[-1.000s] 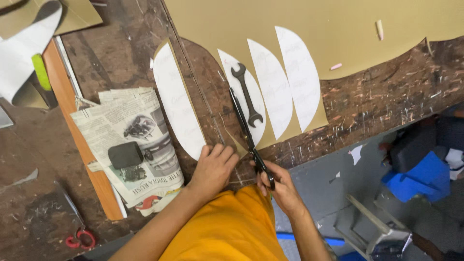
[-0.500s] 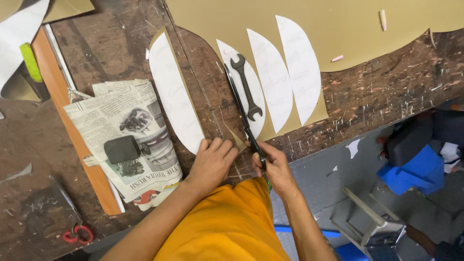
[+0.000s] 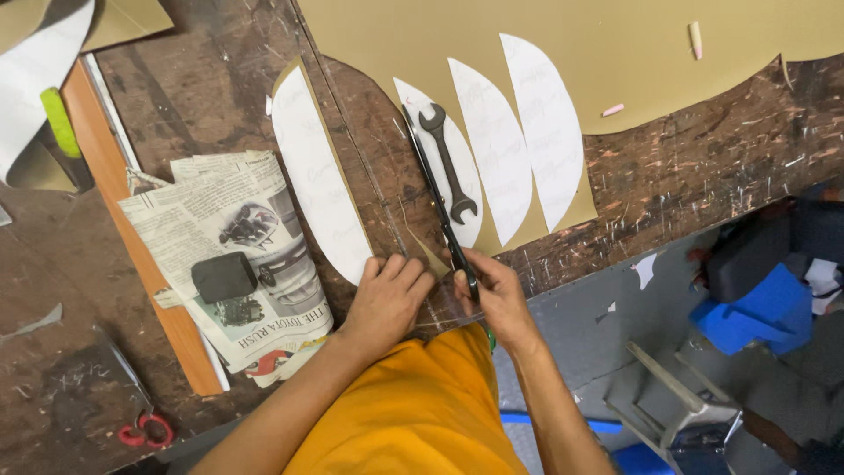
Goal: The person traces a curved shape onto a large sheet of cardboard using a paper template and chalk. They then use shears to cut out several crescent-shaped pieces from the cardboard, following the traced outlines.
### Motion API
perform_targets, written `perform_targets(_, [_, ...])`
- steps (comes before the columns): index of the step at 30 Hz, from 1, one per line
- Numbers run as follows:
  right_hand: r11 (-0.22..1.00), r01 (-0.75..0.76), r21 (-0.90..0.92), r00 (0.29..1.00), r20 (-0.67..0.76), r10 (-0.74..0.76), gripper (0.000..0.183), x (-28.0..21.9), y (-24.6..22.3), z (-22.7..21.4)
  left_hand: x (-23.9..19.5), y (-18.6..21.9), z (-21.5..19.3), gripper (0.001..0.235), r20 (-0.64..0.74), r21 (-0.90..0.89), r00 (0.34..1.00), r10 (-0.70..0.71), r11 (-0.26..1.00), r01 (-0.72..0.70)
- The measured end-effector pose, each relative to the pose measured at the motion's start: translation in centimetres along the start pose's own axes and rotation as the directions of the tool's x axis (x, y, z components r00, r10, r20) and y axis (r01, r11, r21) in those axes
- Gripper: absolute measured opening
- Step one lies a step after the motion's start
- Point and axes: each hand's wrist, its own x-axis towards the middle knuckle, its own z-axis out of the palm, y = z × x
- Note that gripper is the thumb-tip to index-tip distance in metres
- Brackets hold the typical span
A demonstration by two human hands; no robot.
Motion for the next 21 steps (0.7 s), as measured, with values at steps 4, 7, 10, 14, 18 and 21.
perform_targets(4, [1.0, 0.001, -0.013, 1.0, 0.006, -0.001, 0.042, 0.7, -0.1, 0.0, 0.4, -0.4, 0.2, 0.024, -0.008, 0.003, 1.0, 0.017, 1.0, -0.017])
perform_targets(7, [0.998, 0.055, 0.004, 0.997, 0.056, -0.055, 0.044, 0.5, 0.2, 0.0, 0.0, -0.2, 0.4, 0.022, 0.017, -0.006, 1.0, 0.0, 1.0, 0.0])
perform_targets(10, [0.999, 0.018, 0.029, 0.998, 0.06, -0.019, 0.047, -0.5, 0.2, -0.5, 0.0, -0.2, 0.2, 0.024, 0.005, 0.0, 1.0, 0.006, 1.0, -0.006])
perform_targets(14, [0.993, -0.04, 0.11, 0.996, 0.08, 0.031, 0.048, -2.2, 0.2, -1.1, 0.2, -0.2, -0.1, 0.025, -0.005, 0.023, 1.0, 0.019, 1.0, -0.019])
perform_targets(18, [0.99, -0.01, 0.139, 0.996, 0.085, -0.002, 0.048, -1.3, 0.6, -1.1, 0.2, -0.1, 0.1, 0.023, -0.003, -0.013, 1.0, 0.02, 1.0, -0.02])
perform_targets(21, [0.991, 0.032, 0.128, 0.995, 0.091, -0.044, 0.049, 0.2, 0.3, -0.6, 0.1, -0.1, 0.1, 0.02, 0.008, -0.014, 1.0, 0.009, 1.0, -0.009])
